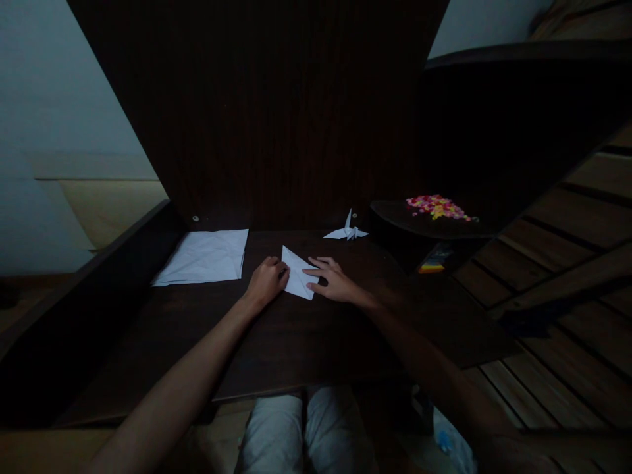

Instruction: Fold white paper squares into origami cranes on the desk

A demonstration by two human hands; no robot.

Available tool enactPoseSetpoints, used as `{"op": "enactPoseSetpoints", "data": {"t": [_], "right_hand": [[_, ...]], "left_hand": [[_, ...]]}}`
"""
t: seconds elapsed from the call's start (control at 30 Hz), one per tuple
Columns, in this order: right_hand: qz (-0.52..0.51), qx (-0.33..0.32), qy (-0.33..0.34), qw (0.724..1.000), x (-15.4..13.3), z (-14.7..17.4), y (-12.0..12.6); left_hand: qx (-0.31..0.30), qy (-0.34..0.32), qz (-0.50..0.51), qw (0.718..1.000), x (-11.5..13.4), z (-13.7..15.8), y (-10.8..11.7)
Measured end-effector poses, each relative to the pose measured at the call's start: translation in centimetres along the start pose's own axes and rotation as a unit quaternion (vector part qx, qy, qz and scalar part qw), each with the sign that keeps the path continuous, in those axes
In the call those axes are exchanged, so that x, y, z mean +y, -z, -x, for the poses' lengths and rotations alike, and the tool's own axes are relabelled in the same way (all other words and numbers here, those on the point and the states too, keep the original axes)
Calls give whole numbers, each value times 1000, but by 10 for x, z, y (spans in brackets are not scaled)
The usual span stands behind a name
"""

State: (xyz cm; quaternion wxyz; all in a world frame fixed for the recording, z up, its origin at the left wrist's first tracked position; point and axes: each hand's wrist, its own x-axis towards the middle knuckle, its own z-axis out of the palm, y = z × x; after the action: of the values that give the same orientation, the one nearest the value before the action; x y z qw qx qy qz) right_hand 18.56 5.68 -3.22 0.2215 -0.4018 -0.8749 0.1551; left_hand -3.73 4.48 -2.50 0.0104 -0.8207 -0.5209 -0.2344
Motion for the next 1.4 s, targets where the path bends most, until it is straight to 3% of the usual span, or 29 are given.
{"op": "enactPoseSetpoints", "data": {"t": [0.1,0.3,0.53,0.73,0.83,1.03,1.13,1.27,1.4], "right_hand": [[-7,2,-4,1000,0,-1,-3],[-102,81,-16,991,4,-6,-5],[-301,121,-42,945,7,-9,-9],[-375,119,-48,918,4,-10,-11],[-364,108,-26,925,-1,-8,-9],[-255,84,31,963,-8,-4,-3],[-204,109,48,972,-8,-4,-1],[-209,176,-10,962,0,-8,-5],[-311,207,-117,920,11,-13,-15]], "left_hand": [[-9,-22,38,999,2,1,-2],[-11,-33,38,999,6,3,-1],[-44,-47,109,992,8,6,-2],[-67,-63,161,983,13,6,2],[-69,-36,200,977,18,4,5],[-31,38,223,974,19,2,0],[-4,68,235,970,16,2,-5],[22,95,248,964,11,2,-5],[61,120,293,947,10,0,-1]]}}
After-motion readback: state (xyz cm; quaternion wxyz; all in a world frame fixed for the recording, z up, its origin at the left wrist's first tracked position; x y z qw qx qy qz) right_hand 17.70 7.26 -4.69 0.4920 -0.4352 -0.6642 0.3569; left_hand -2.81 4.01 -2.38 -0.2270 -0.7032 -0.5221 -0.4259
